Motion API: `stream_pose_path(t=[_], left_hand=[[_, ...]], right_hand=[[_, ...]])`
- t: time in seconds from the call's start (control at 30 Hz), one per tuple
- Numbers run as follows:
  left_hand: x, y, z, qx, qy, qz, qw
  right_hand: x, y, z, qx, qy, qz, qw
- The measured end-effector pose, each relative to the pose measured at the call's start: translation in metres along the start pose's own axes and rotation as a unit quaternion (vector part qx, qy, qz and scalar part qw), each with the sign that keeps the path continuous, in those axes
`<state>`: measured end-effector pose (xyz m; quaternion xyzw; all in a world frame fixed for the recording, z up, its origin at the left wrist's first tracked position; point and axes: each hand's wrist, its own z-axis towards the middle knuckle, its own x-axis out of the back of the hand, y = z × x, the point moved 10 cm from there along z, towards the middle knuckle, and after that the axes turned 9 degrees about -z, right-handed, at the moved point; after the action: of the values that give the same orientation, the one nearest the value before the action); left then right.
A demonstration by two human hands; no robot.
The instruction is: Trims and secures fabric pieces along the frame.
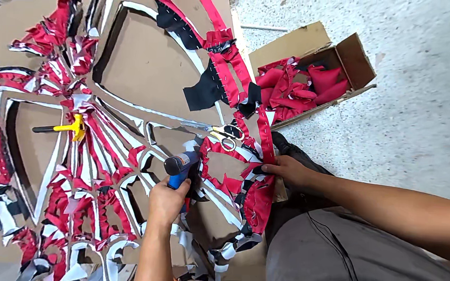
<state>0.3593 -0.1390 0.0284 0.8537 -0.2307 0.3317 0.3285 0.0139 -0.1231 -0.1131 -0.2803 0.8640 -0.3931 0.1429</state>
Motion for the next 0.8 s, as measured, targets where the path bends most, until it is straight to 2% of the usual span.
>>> stream_pose_path(t=[0.07,0.13,0.2,0.23,0.27,0.33,0.37,0.43,0.53,0.6,0.8], left_hand=[[0.001,0.004,-0.002,-0.002,0.004,0.001,1.0],[0.0,0.006,-0.012,0.004,0.008,-0.019,1.0],[0.0,0.003,-0.03,0.017,0.003,-0.052,0.999],[0.0,0.0,-0.041,0.022,0.002,-0.071,0.997],[-0.001,-0.004,-0.055,0.027,0.001,-0.09,0.996],[-0.005,-0.015,-0.085,0.044,-0.015,-0.12,0.992],[-0.008,-0.024,-0.101,0.055,-0.026,-0.13,0.99],[-0.016,-0.044,-0.131,0.072,-0.037,-0.141,0.987],[-0.031,-0.072,-0.172,0.079,-0.029,-0.135,0.987],[-0.044,-0.085,-0.193,0.073,-0.02,-0.112,0.991],[-0.086,-0.09,-0.213,-0.01,-0.008,-0.038,0.999]], right_hand=[[0.001,-0.001,-0.001,-0.011,-0.014,-0.041,0.999],[0.008,-0.008,-0.005,-0.041,-0.04,-0.165,0.985],[0.022,-0.025,-0.013,-0.055,-0.04,-0.314,0.947],[0.032,-0.039,-0.018,-0.038,-0.008,-0.373,0.927],[0.042,-0.059,-0.023,-0.005,0.045,-0.408,0.912],[0.046,-0.104,-0.037,0.118,0.149,-0.427,0.884],[0.034,-0.123,-0.043,0.187,0.155,-0.426,0.872],[-0.016,-0.141,-0.048,0.312,0.089,-0.457,0.828],[-0.097,-0.119,-0.056,0.429,-0.033,-0.515,0.741],[-0.123,-0.083,-0.062,0.445,-0.087,-0.553,0.699],[-0.106,-0.043,-0.093,0.49,-0.072,-0.524,0.693]])
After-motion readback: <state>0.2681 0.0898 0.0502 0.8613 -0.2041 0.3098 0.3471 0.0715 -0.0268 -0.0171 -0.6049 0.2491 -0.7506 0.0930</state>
